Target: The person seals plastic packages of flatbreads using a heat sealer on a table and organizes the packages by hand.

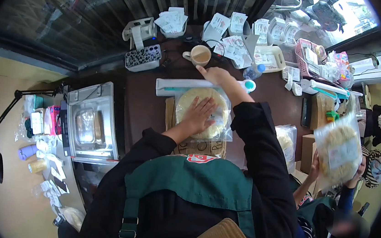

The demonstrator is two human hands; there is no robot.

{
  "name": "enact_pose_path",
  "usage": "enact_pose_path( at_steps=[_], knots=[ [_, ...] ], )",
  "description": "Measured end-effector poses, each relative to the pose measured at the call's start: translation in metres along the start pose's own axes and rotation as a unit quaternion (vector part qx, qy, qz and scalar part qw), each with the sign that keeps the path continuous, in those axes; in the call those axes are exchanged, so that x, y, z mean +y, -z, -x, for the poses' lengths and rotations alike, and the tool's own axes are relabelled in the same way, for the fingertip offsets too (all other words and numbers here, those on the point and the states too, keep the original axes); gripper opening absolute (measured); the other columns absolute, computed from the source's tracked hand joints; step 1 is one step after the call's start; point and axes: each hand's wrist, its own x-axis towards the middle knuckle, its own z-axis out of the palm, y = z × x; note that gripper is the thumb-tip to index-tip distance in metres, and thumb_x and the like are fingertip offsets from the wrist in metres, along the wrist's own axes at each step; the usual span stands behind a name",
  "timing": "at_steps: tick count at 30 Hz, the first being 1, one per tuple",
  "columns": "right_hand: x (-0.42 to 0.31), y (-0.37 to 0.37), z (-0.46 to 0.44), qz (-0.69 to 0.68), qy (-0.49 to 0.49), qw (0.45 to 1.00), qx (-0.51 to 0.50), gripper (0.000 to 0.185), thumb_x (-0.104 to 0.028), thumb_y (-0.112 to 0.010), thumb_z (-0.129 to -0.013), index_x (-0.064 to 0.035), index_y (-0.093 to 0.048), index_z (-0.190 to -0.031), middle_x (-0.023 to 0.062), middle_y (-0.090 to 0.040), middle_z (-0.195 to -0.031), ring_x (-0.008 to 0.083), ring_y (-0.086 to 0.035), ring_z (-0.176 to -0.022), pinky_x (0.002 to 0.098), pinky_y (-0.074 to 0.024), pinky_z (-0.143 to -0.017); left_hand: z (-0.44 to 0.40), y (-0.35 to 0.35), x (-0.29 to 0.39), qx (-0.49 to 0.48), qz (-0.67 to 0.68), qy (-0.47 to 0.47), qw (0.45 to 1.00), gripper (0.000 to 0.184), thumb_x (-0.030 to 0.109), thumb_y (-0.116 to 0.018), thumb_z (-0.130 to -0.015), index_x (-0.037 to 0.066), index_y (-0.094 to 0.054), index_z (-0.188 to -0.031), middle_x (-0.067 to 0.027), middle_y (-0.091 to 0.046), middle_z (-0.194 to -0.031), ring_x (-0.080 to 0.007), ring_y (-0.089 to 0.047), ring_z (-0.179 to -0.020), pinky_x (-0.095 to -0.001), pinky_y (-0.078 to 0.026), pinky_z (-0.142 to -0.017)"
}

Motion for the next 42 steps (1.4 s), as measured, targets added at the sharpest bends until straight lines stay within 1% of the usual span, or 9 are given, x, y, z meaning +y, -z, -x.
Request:
enact_pose_path(
  at_steps=[3,4,6,10,14,20,23,26,42],
  knots=[
    [0.001,-0.013,0.004,0.068,0.041,0.984,0.159,0.076,-0.059,-0.027,-0.096,0.0004,-0.071,-0.076,0.0196,-0.068,-0.079,0.0378,-0.066,-0.078,0.0455,-0.0516,-0.075,0.0,0.007,-0.001,0.003,0.094,-0.001,0.996,0.064,0.046,-0.048,-0.09,0.013,-0.037,-0.144,-0.012,-0.03,-0.152,-0.0266,-0.024,-0.143,-0.056,-0.008,-0.114],
    [0.009,-0.027,-0.005,0.084,0.064,0.968,0.227,0.073,-0.056,-0.031,-0.097,-0.0021,-0.07,-0.067,0.0172,-0.067,-0.067,0.0373,-0.066,-0.066,0.0455,-0.0528,-0.068,-0.002,0.009,0.0,0.009,0.077,0.004,0.997,0.067,0.042,-0.055,-0.087,0.013,-0.037,-0.144,-0.0122,-0.035,-0.149,-0.0287,-0.03,-0.139,-0.0553,-0.015,-0.113],
    [0.018,-0.04,-0.01,0.046,0.08,0.955,0.281,0.07,-0.054,-0.031,-0.097,-0.005,-0.071,-0.067,0.0184,-0.065,-0.065,0.0372,-0.065,-0.064,0.0464,-0.0524,-0.064,-0.003,0.009,0.0,-0.019,0.045,0.005,0.999,0.067,0.045,-0.051,-0.088,0.014,-0.035,-0.145,-0.0126,-0.032,-0.151,-0.0278,-0.025,-0.142,-0.0554,-0.013,-0.114],
    [0.012,-0.029,-0.002,0.052,0.085,0.96,0.26,0.067,-0.051,-0.031,-0.098,-0.0066,-0.068,-0.063,0.0169,-0.064,-0.062,0.0369,-0.064,-0.06,0.0473,-0.0512,-0.058,0.001,0.011,0.0,-0.027,0.016,-0.003,0.999,0.07,0.047,-0.047,-0.09,0.01,-0.03,-0.147,-0.0148,-0.029,-0.152,-0.0289,-0.026,-0.142,-0.0563,-0.01,-0.114],
    [0.013,-0.029,-0.002,0.052,0.086,0.962,0.254,0.067,-0.051,-0.031,-0.098,-0.0066,-0.068,-0.063,0.0161,-0.063,-0.06,0.0364,-0.063,-0.059,0.0471,-0.0508,-0.057,0.027,0.019,0.002,-0.05,-0.001,0.018,0.999,0.07,0.051,-0.048,-0.089,0.01,-0.036,-0.144,-0.014,-0.032,-0.151,-0.0285,-0.023,-0.142,-0.0599,-0.01,-0.112],
    [0.011,-0.028,-0.002,0.049,0.071,0.967,0.238,0.067,-0.051,-0.03,-0.098,-0.0072,-0.069,-0.066,0.0166,-0.065,-0.064,0.036,-0.064,-0.063,0.0471,-0.0513,-0.06,0.093,0.035,0.005,-0.026,0.008,0.057,0.998,0.069,0.054,-0.05,-0.088,0.01,-0.04,-0.141,-0.0159,-0.033,-0.149,-0.0327,-0.028,-0.14,-0.0661,-0.014,-0.109],
    [0.014,-0.031,-0.006,0.05,0.072,0.964,0.251,0.067,-0.052,-0.032,-0.097,-0.0074,-0.068,-0.063,0.0155,-0.064,-0.062,0.0357,-0.064,-0.061,0.0469,-0.051,-0.058,0.118,0.024,0.002,-0.002,0.01,0.096,0.995,0.072,0.056,-0.055,-0.085,0.014,-0.042,-0.141,-0.0166,-0.03,-0.15,-0.0366,-0.028,-0.139,-0.0638,-0.014,-0.111],
    [0.015,-0.033,-0.007,0.05,0.073,0.962,0.259,0.067,-0.053,-0.032,-0.097,-0.0074,-0.067,-0.062,0.0151,-0.064,-0.061,0.0356,-0.064,-0.06,0.0469,-0.0509,-0.058,0.119,0.032,0.006,0.049,0.049,0.118,0.991,0.069,0.052,-0.062,-0.082,0.016,-0.045,-0.139,-0.0177,-0.034,-0.148,-0.0369,-0.033,-0.136,-0.0621,-0.018,-0.11],
    [0.011,-0.026,-0.005,0.032,0.05,0.974,0.217,0.067,-0.053,-0.03,-0.097,-0.0064,-0.068,-0.068,0.0165,-0.065,-0.066,0.0371,-0.064,-0.067,0.0476,-0.051,-0.065,0.121,0.026,0.003,0.087,0.094,0.126,0.984,0.065,0.049,-0.067,-0.08,0.017,-0.051,-0.134,-0.0169,-0.038,-0.145,-0.038,-0.036,-0.134,-0.0603,-0.019,-0.11]
  ],
)
